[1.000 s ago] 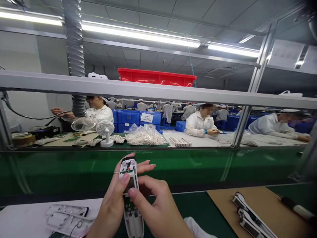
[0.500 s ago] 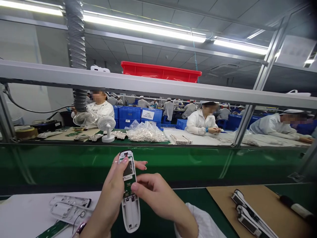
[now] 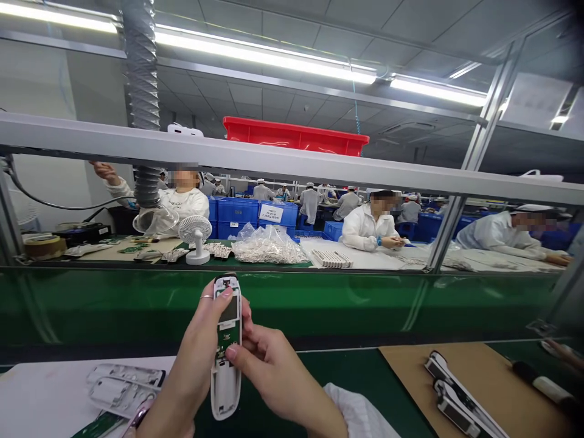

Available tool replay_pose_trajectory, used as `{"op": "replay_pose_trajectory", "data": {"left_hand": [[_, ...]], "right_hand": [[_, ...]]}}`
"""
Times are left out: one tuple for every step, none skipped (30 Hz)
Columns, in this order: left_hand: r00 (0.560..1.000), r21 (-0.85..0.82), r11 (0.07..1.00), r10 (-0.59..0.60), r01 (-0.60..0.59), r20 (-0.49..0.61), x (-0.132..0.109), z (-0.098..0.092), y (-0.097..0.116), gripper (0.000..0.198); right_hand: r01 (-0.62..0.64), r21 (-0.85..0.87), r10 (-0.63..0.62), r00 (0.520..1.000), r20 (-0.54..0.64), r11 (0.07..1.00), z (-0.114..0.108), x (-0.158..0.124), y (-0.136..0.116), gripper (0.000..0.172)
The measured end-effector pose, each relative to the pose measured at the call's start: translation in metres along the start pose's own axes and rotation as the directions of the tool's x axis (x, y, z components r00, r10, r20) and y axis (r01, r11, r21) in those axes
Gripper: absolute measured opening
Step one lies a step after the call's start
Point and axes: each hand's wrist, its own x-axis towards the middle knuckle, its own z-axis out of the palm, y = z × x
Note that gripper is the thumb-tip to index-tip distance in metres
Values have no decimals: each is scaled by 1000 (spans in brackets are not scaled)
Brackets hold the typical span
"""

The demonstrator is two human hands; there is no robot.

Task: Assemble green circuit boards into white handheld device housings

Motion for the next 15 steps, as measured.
{"op": "replay_pose_trajectory", "data": {"left_hand": [[999,-54,998,-40,42,34,0,-1,2,23],[995,-110,990,-77,84,64,1,-2,4,23],[991,-159,980,-107,119,82,1,-3,6,21],[989,-196,971,-123,138,88,1,-4,7,20],[988,-214,967,-122,139,90,0,-5,8,18],[990,-215,968,-112,129,90,0,-6,8,17],[991,-203,973,-96,113,93,0,-6,8,17],[992,-182,978,-82,98,97,-1,-6,6,18],[992,-163,982,-76,92,101,-1,-6,5,19],[992,-151,984,-79,94,103,-2,-5,3,20],[991,-147,984,-88,103,104,-2,-4,2,20],[990,-147,983,-98,113,102,-2,-3,0,19],[989,-149,982,-104,119,100,-3,-2,-2,19],[990,-147,982,-104,117,96,-3,-1,-3,19],[991,-141,984,-99,111,93,-4,-1,-4,20]], "right_hand": [[-21,41,19,999,51,999,-2,-1,-2,37],[-44,69,37,994,99,997,-4,-2,-4,41],[-60,79,49,990,130,995,-6,-3,-6,43],[-67,69,57,988,141,995,-8,-3,-8,45],[-62,46,56,990,126,997,-9,-4,-8,45],[-52,20,50,994,93,998,-11,-4,-9,44],[-41,3,41,998,51,999,-12,-4,-9,43],[-33,-8,33,999,12,999,-12,-3,-9,41],[-25,-10,25,999,-20,1000,-13,-2,-8,40],[-18,-5,17,999,-44,1000,-13,-1,-8,39],[-11,1,11,998,-62,1000,-12,0,-7,40],[-5,3,5,997,-73,1000,-12,1,-7,41],[3,0,-3,997,-80,1000,-11,1,-7,41],[10,-5,-11,996,-85,1000,-11,1,-7,40],[18,-12,-19,996,-87,1000,-11,1,-7,39]]}}
